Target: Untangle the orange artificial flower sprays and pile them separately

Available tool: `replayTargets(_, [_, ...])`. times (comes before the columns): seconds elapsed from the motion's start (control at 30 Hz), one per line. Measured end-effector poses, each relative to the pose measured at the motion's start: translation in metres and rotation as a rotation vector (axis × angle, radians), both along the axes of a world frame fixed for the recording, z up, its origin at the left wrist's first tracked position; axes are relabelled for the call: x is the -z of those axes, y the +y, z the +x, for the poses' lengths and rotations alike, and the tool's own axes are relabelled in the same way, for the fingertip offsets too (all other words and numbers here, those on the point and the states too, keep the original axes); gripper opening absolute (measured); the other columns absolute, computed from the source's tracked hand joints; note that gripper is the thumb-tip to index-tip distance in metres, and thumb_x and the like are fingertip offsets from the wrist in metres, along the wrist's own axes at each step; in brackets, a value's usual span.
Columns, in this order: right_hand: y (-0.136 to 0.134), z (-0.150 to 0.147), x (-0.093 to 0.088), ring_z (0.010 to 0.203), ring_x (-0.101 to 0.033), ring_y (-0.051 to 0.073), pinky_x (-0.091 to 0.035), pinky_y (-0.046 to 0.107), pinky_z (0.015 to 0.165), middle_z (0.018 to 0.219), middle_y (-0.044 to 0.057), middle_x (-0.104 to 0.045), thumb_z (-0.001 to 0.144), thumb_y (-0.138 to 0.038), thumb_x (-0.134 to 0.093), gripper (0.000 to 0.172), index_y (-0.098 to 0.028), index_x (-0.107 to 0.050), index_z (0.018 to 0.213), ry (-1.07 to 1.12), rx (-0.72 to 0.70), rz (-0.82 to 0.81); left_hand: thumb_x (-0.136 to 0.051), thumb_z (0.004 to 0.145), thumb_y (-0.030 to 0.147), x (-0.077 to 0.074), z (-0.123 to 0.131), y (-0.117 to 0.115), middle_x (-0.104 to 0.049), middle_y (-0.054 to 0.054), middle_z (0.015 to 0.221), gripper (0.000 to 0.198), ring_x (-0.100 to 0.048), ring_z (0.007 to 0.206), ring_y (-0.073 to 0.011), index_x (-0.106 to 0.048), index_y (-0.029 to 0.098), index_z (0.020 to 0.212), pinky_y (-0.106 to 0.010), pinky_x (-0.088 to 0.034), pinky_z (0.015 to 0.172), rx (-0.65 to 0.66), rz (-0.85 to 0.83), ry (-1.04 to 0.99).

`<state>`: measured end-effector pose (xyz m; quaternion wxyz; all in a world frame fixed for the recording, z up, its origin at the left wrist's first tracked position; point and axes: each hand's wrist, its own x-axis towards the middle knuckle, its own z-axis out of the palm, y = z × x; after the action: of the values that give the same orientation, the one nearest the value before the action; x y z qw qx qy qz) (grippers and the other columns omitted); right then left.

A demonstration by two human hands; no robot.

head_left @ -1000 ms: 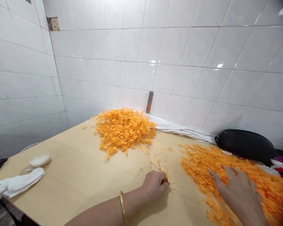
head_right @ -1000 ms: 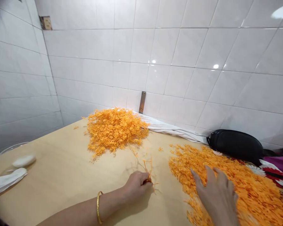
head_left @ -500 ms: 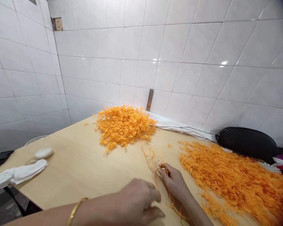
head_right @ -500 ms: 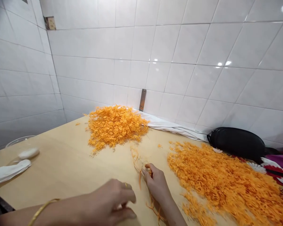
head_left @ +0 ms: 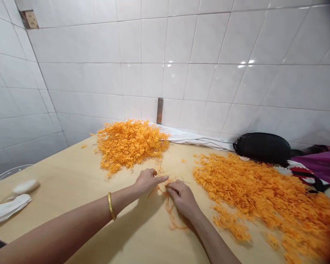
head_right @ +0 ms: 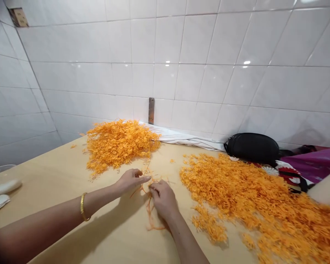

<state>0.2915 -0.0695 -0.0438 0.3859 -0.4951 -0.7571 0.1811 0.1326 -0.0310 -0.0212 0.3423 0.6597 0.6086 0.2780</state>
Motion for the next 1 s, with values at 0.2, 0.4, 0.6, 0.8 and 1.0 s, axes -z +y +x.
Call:
replayTargets(0.2, [-0.003,0.000,0.003,0.064,-0.050,0.013,-0.034,0.022,0.058,0.064,0.001,-0.057,0.075,-0.016,-0.039,0.024,-0.020,-0.062,0.068,-0.104,-0.056,0.025,-0.053,0.053,0.014,0.008,0.015,0.024,-0.051,-0.001,0.060,0.005,-0.047,0.061,-0.0130,-0.050,0.016,0.056,-0.021,-0.029,0.049,0.039,0.137,0.308])
replayTargets(0.4, [-0.002,-0.001,-0.001,0.076,-0.055,0.014,-0.040,0.024,0.068,0.084,0.004,-0.062,0.074,-0.015,-0.039,0.027,-0.019,-0.063,0.087,0.188,-0.111,0.001,-0.050,0.058,0.014,-0.008,-0.004,0.014,-0.047,0.003,0.047,0.003,-0.043,0.043,-0.0083,-0.051,0.015,0.060,-0.019,-0.031,0.042,0.084,0.041,0.170])
replayTargets(0.6, [0.005,0.002,-0.001,0.072,-0.054,0.015,-0.041,0.026,0.067,0.077,0.006,-0.058,0.072,-0.016,-0.039,0.025,-0.015,-0.063,0.081,0.294,0.000,0.100,-0.051,0.060,0.020,-0.034,-0.048,0.005,-0.048,0.004,0.045,0.008,-0.041,0.034,-0.0058,-0.050,0.014,0.065,-0.017,-0.026,0.034,0.134,-0.084,-0.046])
replayTargets(0.8, [0.017,0.010,0.011,0.076,-0.053,0.017,-0.039,0.029,0.070,0.080,0.005,-0.058,0.072,-0.022,-0.041,0.023,-0.016,-0.060,0.083,0.149,0.203,0.036,-0.051,0.058,0.018,-0.047,-0.082,0.000,-0.052,0.002,0.047,0.009,-0.043,0.036,-0.0059,-0.054,0.013,0.065,-0.018,-0.031,0.035,0.212,-0.111,-0.075])
replayTargets(1.0, [0.018,0.011,0.012,0.075,-0.054,0.017,-0.040,0.030,0.070,0.080,0.004,-0.058,0.074,-0.025,-0.038,0.024,-0.018,-0.059,0.082,0.036,0.164,0.015,-0.051,0.056,0.017,-0.053,-0.093,-0.008,-0.051,0.002,0.046,0.009,-0.042,0.037,-0.0061,-0.055,0.013,0.063,-0.017,-0.030,0.035,0.210,-0.137,-0.051])
